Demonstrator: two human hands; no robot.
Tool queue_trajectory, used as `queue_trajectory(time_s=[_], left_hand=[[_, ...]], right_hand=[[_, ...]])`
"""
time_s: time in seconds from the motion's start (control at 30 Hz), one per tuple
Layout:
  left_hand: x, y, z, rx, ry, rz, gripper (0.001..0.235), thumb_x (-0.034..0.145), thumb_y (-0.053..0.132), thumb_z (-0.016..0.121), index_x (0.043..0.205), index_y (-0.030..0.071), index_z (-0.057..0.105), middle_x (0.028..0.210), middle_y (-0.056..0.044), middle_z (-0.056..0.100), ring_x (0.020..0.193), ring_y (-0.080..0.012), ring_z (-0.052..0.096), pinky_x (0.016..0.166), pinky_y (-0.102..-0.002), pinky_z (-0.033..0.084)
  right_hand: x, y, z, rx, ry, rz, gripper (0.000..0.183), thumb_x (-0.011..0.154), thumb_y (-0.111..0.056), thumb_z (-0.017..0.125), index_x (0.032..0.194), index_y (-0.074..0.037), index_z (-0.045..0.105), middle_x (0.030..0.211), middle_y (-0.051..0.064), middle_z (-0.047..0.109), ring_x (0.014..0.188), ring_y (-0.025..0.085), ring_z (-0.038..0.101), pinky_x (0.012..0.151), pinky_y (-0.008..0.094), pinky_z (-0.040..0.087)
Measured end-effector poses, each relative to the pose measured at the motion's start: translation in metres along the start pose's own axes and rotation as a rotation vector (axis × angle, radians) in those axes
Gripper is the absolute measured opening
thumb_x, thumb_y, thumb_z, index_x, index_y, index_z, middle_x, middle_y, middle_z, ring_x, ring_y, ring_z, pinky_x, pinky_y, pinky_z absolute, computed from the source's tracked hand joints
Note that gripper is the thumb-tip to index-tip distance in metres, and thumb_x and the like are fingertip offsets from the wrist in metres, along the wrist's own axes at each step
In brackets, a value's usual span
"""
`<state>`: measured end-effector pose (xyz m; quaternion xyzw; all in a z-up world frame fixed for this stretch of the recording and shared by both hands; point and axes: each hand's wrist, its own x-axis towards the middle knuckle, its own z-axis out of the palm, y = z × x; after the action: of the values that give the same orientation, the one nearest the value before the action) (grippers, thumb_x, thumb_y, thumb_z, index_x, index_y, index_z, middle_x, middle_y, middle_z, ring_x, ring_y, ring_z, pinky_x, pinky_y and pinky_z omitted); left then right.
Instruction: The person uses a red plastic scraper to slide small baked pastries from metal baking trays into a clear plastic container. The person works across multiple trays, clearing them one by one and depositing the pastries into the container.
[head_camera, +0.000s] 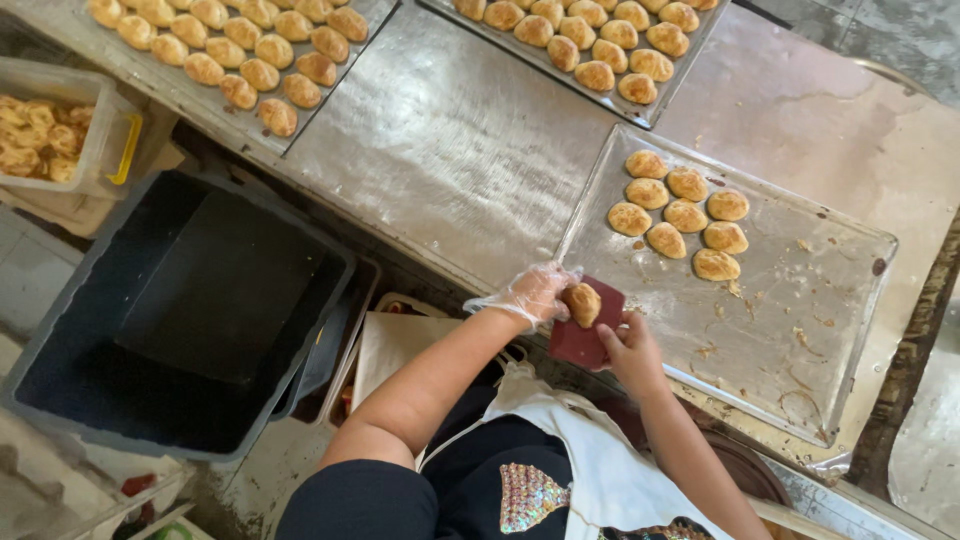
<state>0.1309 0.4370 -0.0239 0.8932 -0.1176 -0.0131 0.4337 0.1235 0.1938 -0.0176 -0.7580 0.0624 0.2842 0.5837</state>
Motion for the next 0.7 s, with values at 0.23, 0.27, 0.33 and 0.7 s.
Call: queue_trajectory(time_s=[0.23, 0.27, 0.33, 0.7], left_hand=[[0.052, 0.029, 0.011, -0.231, 0.049, -0.032, 0.064, 0.082, 0.018, 0.078, 0.142, 0.011, 0.059, 0.127, -0.015, 0.066, 0.109, -0.0290, 0.070, 0.098, -0.040, 0.055], [0.063, 0.029, 0.011, -0.220, 0.055, -0.021, 0.063, 0.083, 0.018, 0.078, 0.142, 0.011, 0.059, 0.128, -0.015, 0.065, 0.110, -0.0303, 0.069, 0.099, -0.040, 0.055], [0.089, 0.027, 0.010, -0.030, 0.087, 0.082, 0.070, 0.082, 0.023, 0.084, 0.144, 0.011, 0.055, 0.134, -0.019, 0.058, 0.117, -0.0386, 0.063, 0.100, -0.045, 0.052], [0.183, 0.053, -0.023, 0.229, -0.215, -0.349, 0.152, 0.051, 0.040, 0.102, 0.160, 0.001, 0.004, 0.145, -0.027, 0.042, 0.122, -0.0441, 0.058, 0.101, -0.049, 0.053]], right_hand=[[0.029, -0.041, -0.065, 0.205, 0.205, -0.138, 0.029, 0.100, -0.016, 0.065, 0.121, -0.002, 0.051, 0.094, 0.013, 0.071, 0.075, 0.023, 0.070, 0.058, 0.037, 0.060], [0.038, -0.049, -0.073, 0.229, 0.240, -0.159, 0.030, 0.099, -0.017, 0.066, 0.120, -0.003, 0.051, 0.095, 0.012, 0.071, 0.076, 0.023, 0.071, 0.060, 0.039, 0.061], [0.053, -0.060, -0.089, -0.395, 0.472, -0.258, 0.033, 0.098, -0.022, 0.072, 0.118, -0.002, 0.056, 0.095, 0.018, 0.074, 0.082, 0.033, 0.072, 0.070, 0.044, 0.058], [0.046, -0.008, -0.244, -0.749, 0.824, -0.032, 0.042, 0.094, -0.033, 0.079, 0.118, -0.001, 0.071, 0.100, 0.018, 0.076, 0.091, 0.034, 0.074, 0.082, 0.045, 0.057]])
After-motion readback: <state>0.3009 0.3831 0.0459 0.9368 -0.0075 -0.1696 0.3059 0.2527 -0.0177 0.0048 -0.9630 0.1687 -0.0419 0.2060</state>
